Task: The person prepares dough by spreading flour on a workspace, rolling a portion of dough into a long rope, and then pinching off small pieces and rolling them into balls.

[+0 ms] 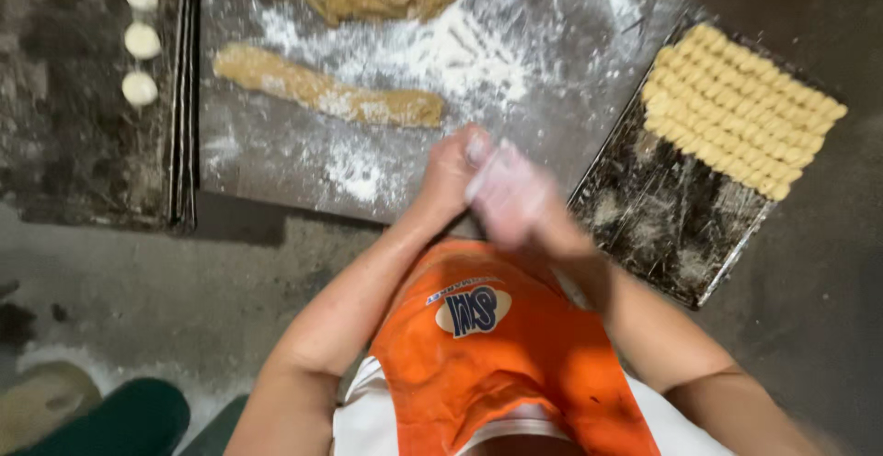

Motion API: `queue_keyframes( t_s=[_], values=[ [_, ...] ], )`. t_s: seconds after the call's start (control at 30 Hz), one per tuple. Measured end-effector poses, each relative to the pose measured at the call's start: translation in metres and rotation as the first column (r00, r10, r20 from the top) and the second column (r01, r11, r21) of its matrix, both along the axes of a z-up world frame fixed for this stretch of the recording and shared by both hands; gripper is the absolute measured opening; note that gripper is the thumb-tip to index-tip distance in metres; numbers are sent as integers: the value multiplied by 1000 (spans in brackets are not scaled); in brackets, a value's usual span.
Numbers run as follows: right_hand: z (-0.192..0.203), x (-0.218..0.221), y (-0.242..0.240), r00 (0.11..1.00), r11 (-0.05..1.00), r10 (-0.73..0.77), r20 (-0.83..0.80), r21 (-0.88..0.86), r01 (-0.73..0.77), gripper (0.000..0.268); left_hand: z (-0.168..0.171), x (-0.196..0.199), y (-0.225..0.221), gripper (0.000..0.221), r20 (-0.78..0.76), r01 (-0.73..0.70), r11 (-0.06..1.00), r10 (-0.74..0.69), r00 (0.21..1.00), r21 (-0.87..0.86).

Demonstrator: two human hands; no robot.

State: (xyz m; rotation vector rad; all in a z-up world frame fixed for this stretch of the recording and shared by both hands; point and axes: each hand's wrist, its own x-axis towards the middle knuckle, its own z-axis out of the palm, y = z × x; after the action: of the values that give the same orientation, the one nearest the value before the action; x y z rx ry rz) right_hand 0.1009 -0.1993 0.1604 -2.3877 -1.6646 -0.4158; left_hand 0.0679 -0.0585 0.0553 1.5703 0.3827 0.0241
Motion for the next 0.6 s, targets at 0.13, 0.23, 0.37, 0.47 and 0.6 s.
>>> queue_keyframes(
  t_s=[0.13,0.23,0.37,0.47,0.6],
  values=[
    [9,37,-2,497,810,-15,-867,281,515,25,-16,-20,21,23,51,-21,991,14,999,135],
    [-37,17,8,622,860,-84,-779,259,440,20,-38,-42,35,35,-175,-125,992,118,977,-25],
    [-146,-6,53,364,934,-96,-926,43,355,25,-66,-69,71,26,-63,55,945,-36,997,322],
    [-191,-26,62,208,850,-330,-921,-195,490,28,-79,-89,86,39,144,101,850,-202,969,517],
    [-196,-47,59,484,876,-324,-813,-64,479,19,-105,-78,101,25,45,193,870,-239,970,454]
  ],
)
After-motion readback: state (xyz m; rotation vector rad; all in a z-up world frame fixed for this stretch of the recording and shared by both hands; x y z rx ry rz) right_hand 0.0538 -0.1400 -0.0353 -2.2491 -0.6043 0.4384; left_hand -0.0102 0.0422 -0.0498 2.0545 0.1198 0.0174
